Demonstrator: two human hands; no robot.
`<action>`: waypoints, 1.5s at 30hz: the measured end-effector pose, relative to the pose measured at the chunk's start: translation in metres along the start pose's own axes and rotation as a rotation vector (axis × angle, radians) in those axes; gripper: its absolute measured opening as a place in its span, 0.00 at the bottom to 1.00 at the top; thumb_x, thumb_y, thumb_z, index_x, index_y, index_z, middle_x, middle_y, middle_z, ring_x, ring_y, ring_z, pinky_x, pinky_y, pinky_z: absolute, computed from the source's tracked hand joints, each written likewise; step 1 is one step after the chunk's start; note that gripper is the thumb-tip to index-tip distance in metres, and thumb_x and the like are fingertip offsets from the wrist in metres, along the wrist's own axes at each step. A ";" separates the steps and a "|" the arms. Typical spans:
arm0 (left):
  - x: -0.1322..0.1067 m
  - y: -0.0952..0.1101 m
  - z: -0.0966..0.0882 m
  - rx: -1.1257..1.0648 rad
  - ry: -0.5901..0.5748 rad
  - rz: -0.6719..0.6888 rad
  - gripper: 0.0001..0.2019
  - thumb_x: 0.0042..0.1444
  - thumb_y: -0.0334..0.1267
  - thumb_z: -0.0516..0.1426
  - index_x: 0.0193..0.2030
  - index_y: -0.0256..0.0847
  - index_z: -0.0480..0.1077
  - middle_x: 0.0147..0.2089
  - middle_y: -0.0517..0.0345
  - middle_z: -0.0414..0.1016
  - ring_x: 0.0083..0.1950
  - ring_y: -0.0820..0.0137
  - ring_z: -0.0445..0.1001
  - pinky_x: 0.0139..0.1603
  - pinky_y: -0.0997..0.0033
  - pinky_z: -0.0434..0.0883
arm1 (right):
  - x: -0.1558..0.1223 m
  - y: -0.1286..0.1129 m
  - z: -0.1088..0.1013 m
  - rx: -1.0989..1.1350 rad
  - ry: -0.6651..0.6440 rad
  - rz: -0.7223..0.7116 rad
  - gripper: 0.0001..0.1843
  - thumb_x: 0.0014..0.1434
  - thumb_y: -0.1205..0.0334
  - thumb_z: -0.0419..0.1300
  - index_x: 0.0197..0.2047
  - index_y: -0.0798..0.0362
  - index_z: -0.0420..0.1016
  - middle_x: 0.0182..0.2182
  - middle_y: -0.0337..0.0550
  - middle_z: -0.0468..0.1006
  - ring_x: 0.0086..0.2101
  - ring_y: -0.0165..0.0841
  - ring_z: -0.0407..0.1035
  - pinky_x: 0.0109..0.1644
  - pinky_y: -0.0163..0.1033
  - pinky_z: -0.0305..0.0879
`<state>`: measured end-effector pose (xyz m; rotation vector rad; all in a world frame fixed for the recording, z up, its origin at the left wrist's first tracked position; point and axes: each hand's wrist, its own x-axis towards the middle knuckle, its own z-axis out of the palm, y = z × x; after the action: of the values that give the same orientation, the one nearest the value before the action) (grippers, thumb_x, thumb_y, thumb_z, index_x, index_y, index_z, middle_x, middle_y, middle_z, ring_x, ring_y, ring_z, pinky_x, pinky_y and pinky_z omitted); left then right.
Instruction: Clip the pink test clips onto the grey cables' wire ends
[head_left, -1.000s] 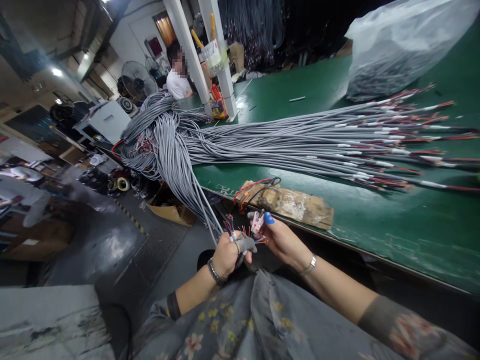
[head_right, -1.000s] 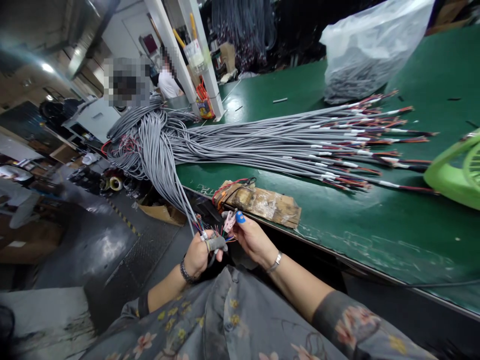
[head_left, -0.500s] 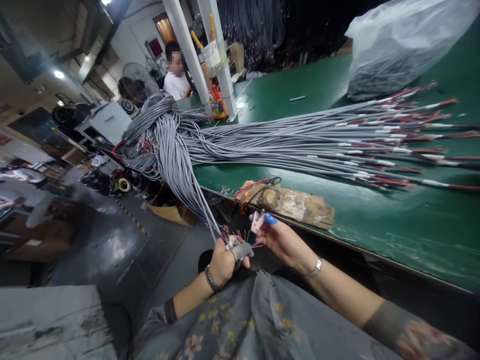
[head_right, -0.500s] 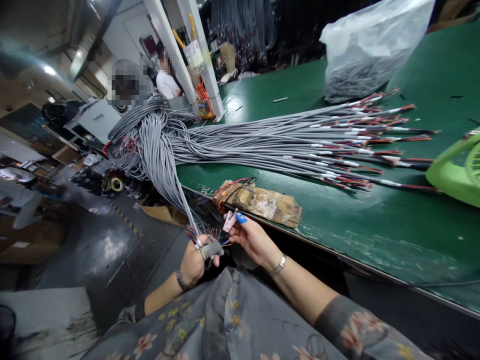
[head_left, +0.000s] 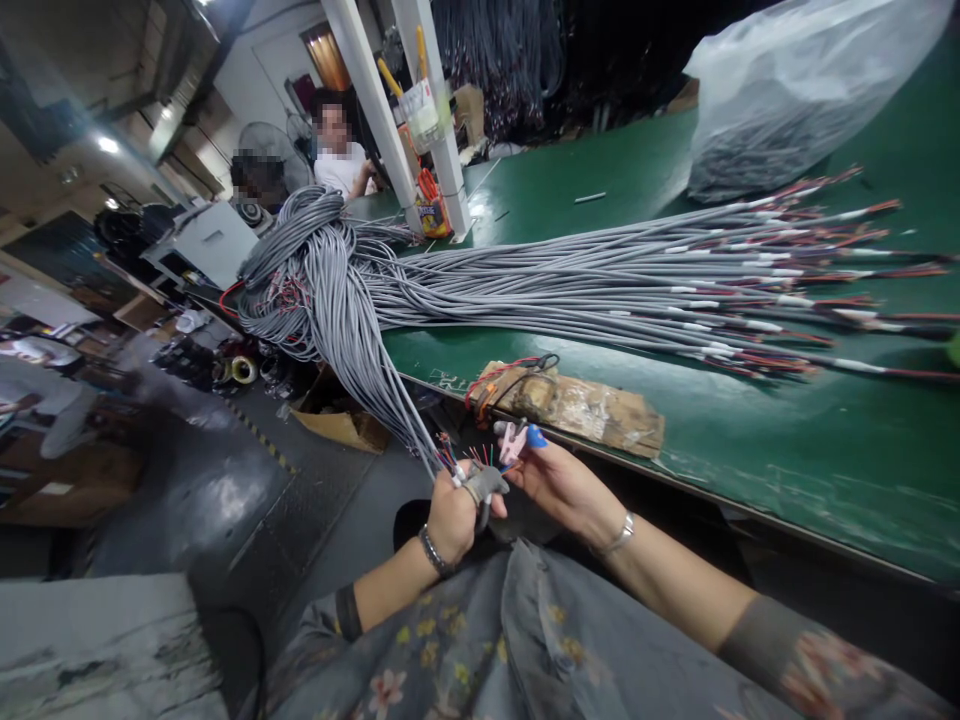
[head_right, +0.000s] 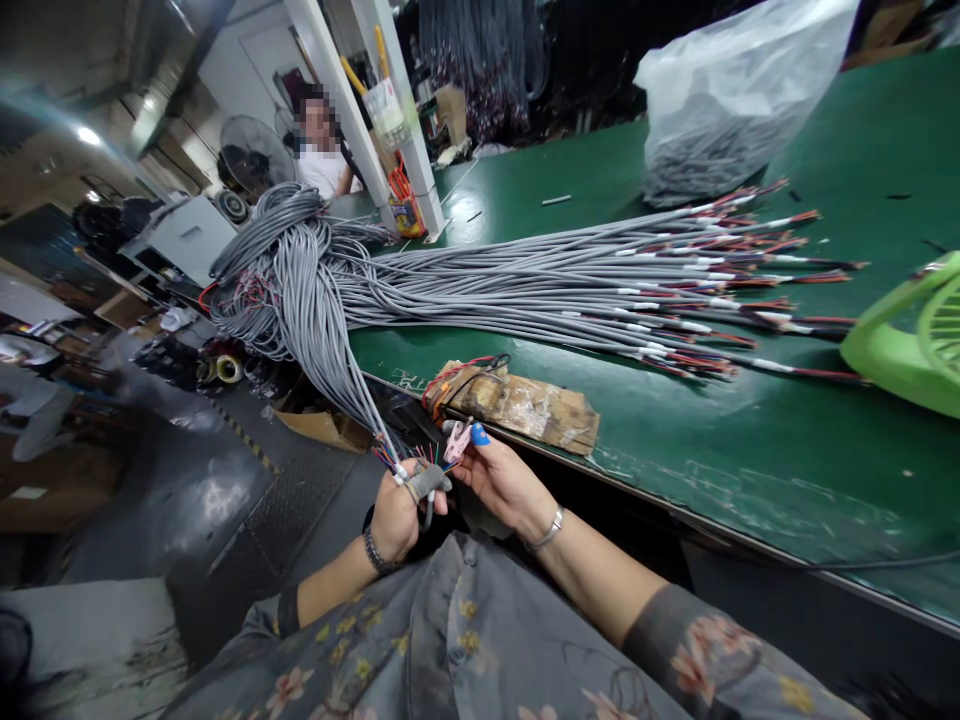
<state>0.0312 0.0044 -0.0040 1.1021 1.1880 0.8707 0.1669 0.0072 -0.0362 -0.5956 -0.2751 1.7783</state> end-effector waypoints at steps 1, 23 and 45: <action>0.000 0.000 0.000 -0.001 0.000 -0.004 0.18 0.43 0.52 0.61 0.18 0.37 0.69 0.12 0.58 0.67 0.15 0.76 0.60 0.19 0.75 0.54 | 0.001 0.000 0.001 0.003 -0.005 -0.008 0.19 0.40 0.48 0.73 0.32 0.50 0.80 0.28 0.37 0.79 0.28 0.28 0.69 0.35 0.33 0.68; -0.009 -0.004 -0.017 0.193 -0.114 0.096 0.19 0.49 0.49 0.59 0.15 0.38 0.69 0.15 0.57 0.69 0.18 0.74 0.63 0.24 0.74 0.61 | -0.020 -0.003 -0.003 -0.273 -0.082 0.121 0.24 0.41 0.42 0.70 0.33 0.54 0.77 0.28 0.42 0.77 0.27 0.29 0.69 0.32 0.35 0.66; -0.004 -0.006 -0.019 0.195 -0.148 0.130 0.22 0.51 0.52 0.59 0.16 0.37 0.71 0.16 0.56 0.67 0.21 0.74 0.63 0.24 0.75 0.61 | -0.032 0.003 0.004 -0.570 0.003 -0.041 0.22 0.40 0.46 0.71 0.30 0.53 0.71 0.21 0.37 0.75 0.22 0.28 0.63 0.26 0.34 0.57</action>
<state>0.0118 0.0030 -0.0091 1.3915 1.1034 0.7686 0.1685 -0.0232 -0.0258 -0.9840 -0.8002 1.6558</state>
